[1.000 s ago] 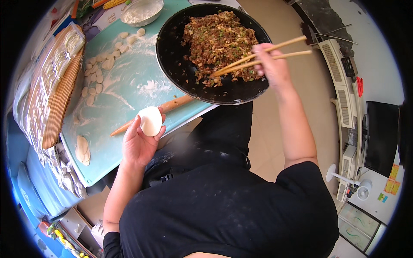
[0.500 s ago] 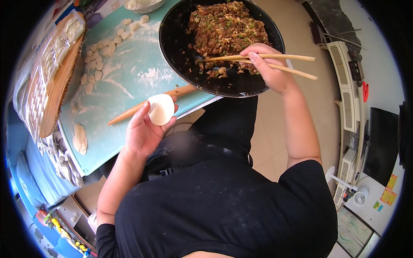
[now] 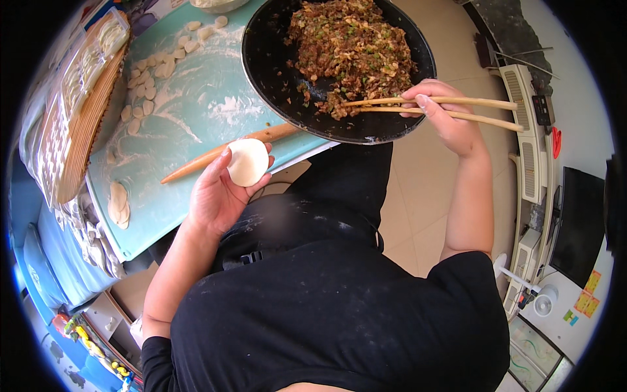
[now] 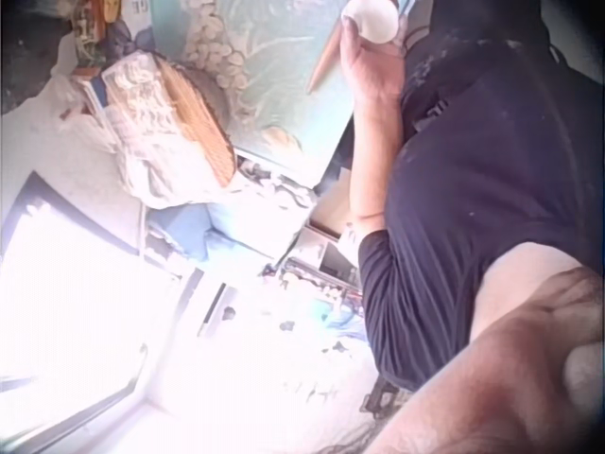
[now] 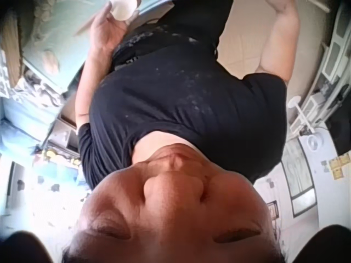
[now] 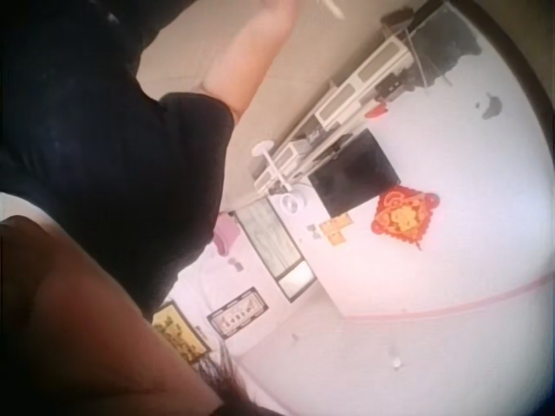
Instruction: The person fills round dough wrappers with a meat and vegetable mixture using chopsticks, then folds and pleats the edges to seal the dumplings. Completed dumplings are placed on a bamboo tray. The person also handles dough balls and a rolling pin on a floured cutting board.
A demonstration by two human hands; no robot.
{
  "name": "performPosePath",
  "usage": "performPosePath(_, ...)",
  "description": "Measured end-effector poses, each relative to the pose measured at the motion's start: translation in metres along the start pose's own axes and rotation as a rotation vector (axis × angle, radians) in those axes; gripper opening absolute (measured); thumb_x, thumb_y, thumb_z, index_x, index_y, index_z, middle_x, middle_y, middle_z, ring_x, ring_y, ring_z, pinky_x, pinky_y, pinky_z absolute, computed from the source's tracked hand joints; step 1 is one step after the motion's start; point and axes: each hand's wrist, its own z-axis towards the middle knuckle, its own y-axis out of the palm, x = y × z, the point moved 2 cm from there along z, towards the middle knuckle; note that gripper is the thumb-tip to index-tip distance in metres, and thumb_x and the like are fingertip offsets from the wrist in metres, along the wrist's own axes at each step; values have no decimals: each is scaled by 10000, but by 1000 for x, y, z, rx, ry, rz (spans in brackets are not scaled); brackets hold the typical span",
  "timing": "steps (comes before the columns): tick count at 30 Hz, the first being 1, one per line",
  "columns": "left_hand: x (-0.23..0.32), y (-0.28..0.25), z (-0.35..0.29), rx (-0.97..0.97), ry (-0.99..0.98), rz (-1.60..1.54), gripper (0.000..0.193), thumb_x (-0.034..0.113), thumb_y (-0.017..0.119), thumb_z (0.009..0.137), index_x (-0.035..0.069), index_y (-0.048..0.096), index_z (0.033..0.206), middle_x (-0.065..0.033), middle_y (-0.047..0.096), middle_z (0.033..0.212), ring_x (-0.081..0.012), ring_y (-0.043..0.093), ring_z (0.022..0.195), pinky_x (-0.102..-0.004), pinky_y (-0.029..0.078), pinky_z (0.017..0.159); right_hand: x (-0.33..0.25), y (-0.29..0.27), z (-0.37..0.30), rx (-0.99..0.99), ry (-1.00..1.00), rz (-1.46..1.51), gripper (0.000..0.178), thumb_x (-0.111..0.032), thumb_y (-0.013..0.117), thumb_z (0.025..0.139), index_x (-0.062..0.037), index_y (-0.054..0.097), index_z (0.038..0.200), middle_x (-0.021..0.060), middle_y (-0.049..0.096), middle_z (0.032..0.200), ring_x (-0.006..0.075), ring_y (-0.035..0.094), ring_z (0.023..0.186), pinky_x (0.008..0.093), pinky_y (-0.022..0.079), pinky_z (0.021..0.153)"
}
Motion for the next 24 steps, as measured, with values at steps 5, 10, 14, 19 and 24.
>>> performPosePath(5, -1, 2, -1, 8, -10, 3, 411, 266, 430, 929, -6, 412, 1236, -221, 492, 1210, -320, 516, 1100, -395, 523, 830, 3, -4, -9, 86, 86, 126, 184, -134, 465, 921, 19, 564, 946, 92, 579, 852, 174, 606, 779, 305, 539, 720)
performPosePath(10, -1, 0, -1, 2, -18, -17, 406, 260, 431, 928, 1, 409, 1239, -226, 490, 1210, -326, 516, 1100, -398, 520, 835, 2, 14, -10, 94, 46, 177, 183, -133, 452, 928, 19, 543, 973, 106, 599, 833, 199, 629, 753, 296, 533, 682)
performPosePath(14, -1, -2, -2, 0, -18, -19, 411, 262, 436, 926, -6, 408, 1237, -233, 482, 1218, -334, 508, 1108, -406, 516, 844, 5, 5, -5, 149, -10, 157, 241, -185, 419, 948, 20, 534, 1003, 120, 607, 835, 213, 631, 755, 307, 527, 705)
performPosePath(19, -4, -1, 2, -33, -55, -5, 425, 266, 438, 925, -17, 400, 1241, -240, 467, 1236, -343, 500, 1116, -414, 502, 865, 21, 15, 0, 117, 51, 92, 310, -245, 381, 964, 21, 531, 1020, 122, 607, 871, 214, 627, 792, 309, 501, 750)
performPosePath(24, -9, 6, 7, -88, -98, 15, 449, 272, 432, 925, -30, 383, 1255, -240, 465, 1241, -342, 496, 1124, -408, 489, 886, 20, 19, -5, 115, 48, 156, 322, -248, 387, 960, 29, 549, 984, 127, 610, 842, 225, 631, 769, 313, 511, 727)
